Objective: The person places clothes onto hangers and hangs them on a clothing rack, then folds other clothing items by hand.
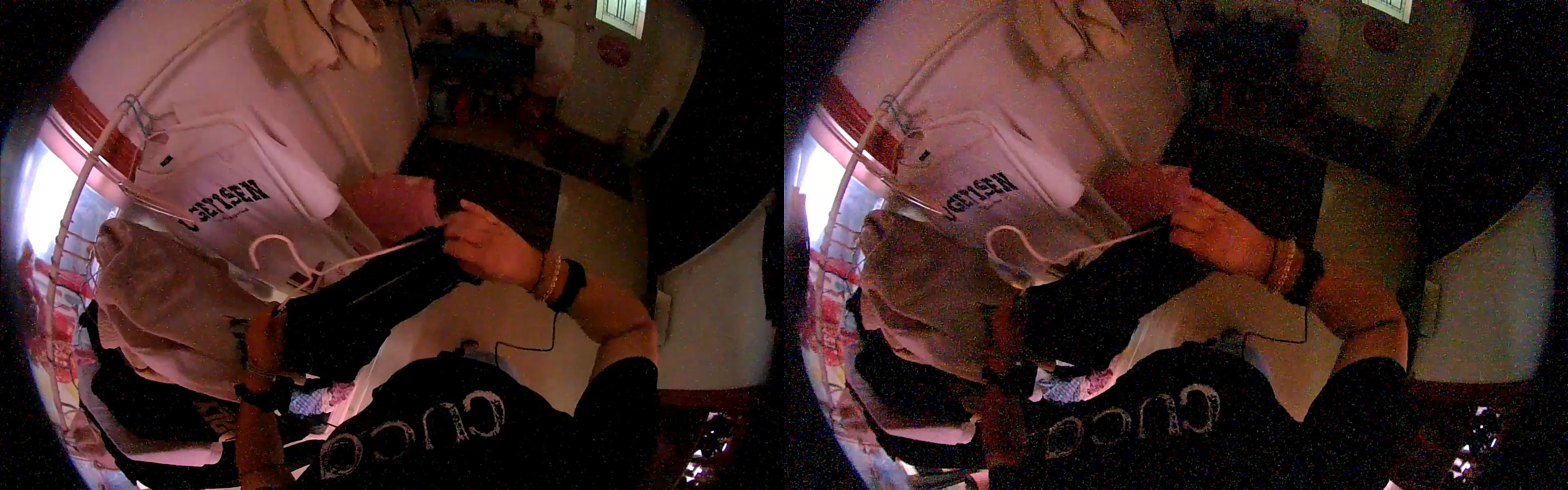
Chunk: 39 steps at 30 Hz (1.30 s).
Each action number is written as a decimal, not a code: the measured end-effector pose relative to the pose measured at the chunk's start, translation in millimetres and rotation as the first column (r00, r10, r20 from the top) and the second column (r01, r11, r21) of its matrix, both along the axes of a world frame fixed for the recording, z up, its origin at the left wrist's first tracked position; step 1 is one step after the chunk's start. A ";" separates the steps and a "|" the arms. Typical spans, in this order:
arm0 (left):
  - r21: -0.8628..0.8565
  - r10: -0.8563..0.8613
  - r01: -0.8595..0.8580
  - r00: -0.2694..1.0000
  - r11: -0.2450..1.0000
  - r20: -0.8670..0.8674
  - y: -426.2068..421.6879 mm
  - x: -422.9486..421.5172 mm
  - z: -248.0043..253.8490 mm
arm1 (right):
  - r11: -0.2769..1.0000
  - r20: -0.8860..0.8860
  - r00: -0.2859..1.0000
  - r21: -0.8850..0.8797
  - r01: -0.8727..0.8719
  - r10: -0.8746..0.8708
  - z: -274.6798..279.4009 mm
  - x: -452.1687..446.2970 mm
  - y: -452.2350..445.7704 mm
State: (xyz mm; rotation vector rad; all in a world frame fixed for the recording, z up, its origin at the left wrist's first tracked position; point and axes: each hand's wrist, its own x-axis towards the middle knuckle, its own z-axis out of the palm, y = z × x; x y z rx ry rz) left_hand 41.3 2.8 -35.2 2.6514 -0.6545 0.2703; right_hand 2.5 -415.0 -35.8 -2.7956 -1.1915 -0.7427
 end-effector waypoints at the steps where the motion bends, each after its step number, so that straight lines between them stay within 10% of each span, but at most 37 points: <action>1: -0.106 0.025 -0.023 1.000 0.994 0.013 7.9 3.9 -11.2 | 0.970 -0.019 0.999 0.238 0.054 -0.051 -0.7 1.9 5.6; 5: -0.177 -0.057 0.063 0.998 0.982 0.037 18.6 9.4 -6.0 | 0.731 -0.392 0.917 0.605 0.316 -0.071 -16.6 15.9 3.0; 11: -0.282 0.008 -0.043 0.993 0.958 -0.122 14.8 -0.9 19.4 | 0.852 -0.566 0.822 0.458 0.254 0.060 -18.8 32.4 20.1; 20: -0.280 0.066 -0.085 0.995 0.956 -0.077 19.1 -2.1 22.8 | 0.876 -0.035 0.994 0.478 -0.071 0.099 59.6 37.0 67.0; 24: -0.369 0.163 -0.166 0.986 0.914 -0.040 31.3 0.7 20.7 | 0.886 -0.038 0.994 0.451 0.106 -0.100 71.3 53.3 44.6; 39: -0.261 0.280 -0.242 0.953 0.935 0.118 46.2 9.7 34.4 | 0.962 -0.310 0.950 0.267 0.052 0.035 106.5 67.8 70.8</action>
